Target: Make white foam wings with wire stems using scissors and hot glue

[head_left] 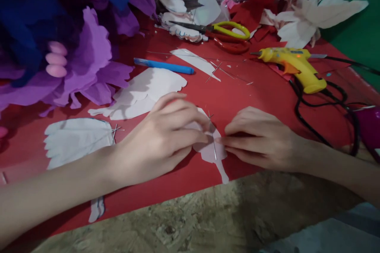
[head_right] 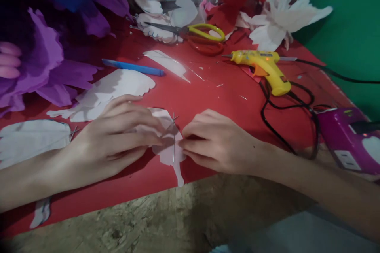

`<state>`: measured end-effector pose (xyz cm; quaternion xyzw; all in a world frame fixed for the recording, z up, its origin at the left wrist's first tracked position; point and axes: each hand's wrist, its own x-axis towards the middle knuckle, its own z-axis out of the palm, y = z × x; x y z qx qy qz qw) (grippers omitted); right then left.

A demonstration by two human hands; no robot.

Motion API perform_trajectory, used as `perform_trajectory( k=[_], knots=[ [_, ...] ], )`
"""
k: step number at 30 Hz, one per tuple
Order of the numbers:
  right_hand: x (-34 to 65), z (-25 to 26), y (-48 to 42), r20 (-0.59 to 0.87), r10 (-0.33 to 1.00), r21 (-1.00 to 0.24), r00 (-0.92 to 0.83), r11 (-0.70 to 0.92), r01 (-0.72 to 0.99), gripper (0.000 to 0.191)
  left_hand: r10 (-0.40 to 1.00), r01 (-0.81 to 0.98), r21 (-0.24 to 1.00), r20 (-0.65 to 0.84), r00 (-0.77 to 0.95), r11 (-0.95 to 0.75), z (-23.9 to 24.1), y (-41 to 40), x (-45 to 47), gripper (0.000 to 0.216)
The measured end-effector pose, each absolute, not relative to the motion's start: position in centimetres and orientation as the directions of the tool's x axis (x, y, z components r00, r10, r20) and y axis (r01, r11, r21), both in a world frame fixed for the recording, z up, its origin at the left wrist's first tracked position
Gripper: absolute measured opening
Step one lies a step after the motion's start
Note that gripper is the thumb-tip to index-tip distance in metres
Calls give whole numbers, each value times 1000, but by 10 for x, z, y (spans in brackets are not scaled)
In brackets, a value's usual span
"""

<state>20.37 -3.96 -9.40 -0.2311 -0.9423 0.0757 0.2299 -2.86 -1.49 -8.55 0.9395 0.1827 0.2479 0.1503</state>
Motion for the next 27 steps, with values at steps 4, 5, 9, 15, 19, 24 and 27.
perform_trajectory(
  k=[4,5,9,15,19,24,27],
  knots=[
    [203,-95,-40,363,474,-251,-803,879,405,18,493,353,407,320,809,-842,-82,-19,-26,21],
    [203,-95,-40,366,473,-254,-801,879,403,18,524,389,409,299,797,-825,-82,-20,-24,19],
    [203,-94,-40,393,469,-264,-791,882,391,18,581,478,368,255,773,-797,-86,-23,-18,36],
    [204,-95,-39,386,473,-271,-792,879,393,20,626,543,352,190,757,-763,-90,-26,-12,55],
    [204,-95,-39,381,467,-275,-798,881,385,20,633,555,336,196,749,-761,-91,-27,-10,61],
    [204,-98,-41,395,485,-279,-780,873,401,21,616,551,299,204,761,-779,-92,-28,-10,62],
    [204,-98,-41,389,484,-274,-784,873,404,22,614,551,288,216,759,-783,-92,-28,-10,63]
  ],
)
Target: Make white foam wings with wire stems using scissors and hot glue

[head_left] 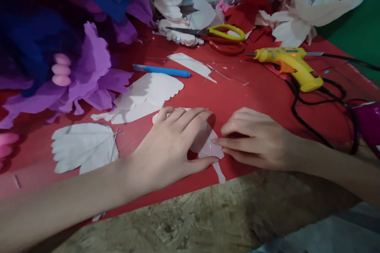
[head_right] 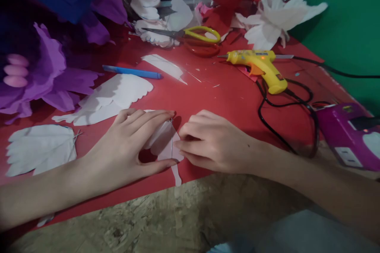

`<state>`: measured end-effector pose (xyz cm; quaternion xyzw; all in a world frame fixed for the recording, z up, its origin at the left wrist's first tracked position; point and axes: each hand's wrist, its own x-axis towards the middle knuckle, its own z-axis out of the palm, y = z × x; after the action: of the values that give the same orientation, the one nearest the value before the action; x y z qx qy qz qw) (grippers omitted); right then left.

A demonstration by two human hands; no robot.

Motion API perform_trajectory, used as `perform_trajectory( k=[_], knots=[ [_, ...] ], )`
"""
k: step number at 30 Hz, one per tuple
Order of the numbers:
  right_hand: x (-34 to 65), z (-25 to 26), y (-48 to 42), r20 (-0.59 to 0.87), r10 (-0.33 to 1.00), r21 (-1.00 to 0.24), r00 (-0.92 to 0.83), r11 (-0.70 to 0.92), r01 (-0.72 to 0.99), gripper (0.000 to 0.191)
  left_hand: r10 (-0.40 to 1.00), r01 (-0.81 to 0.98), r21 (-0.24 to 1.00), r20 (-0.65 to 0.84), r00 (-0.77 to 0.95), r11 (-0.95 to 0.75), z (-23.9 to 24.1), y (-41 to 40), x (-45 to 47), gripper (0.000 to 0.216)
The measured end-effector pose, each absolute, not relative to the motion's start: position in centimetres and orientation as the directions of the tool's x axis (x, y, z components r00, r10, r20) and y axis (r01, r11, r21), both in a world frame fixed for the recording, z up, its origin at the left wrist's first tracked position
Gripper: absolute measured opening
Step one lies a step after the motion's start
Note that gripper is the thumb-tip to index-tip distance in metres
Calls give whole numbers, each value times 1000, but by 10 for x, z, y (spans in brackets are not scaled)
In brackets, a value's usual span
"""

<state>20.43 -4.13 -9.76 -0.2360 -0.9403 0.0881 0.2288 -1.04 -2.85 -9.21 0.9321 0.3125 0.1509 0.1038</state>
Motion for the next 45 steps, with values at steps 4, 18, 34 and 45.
perform_trajectory(
  k=[4,18,34,45],
  knots=[
    [204,-97,-41,392,478,-264,-786,877,401,22,611,552,279,210,764,-786,-93,-28,-11,64],
    [212,-79,-32,482,503,-100,-718,845,525,15,625,565,305,153,765,-766,-91,-29,-11,63],
    [282,-57,18,55,907,-199,417,-399,895,10,635,558,346,168,754,-755,-92,-30,-13,55],
    [295,-61,18,-10,921,-328,390,-372,869,13,615,542,343,157,772,-768,-89,-30,-14,39]
  ],
)
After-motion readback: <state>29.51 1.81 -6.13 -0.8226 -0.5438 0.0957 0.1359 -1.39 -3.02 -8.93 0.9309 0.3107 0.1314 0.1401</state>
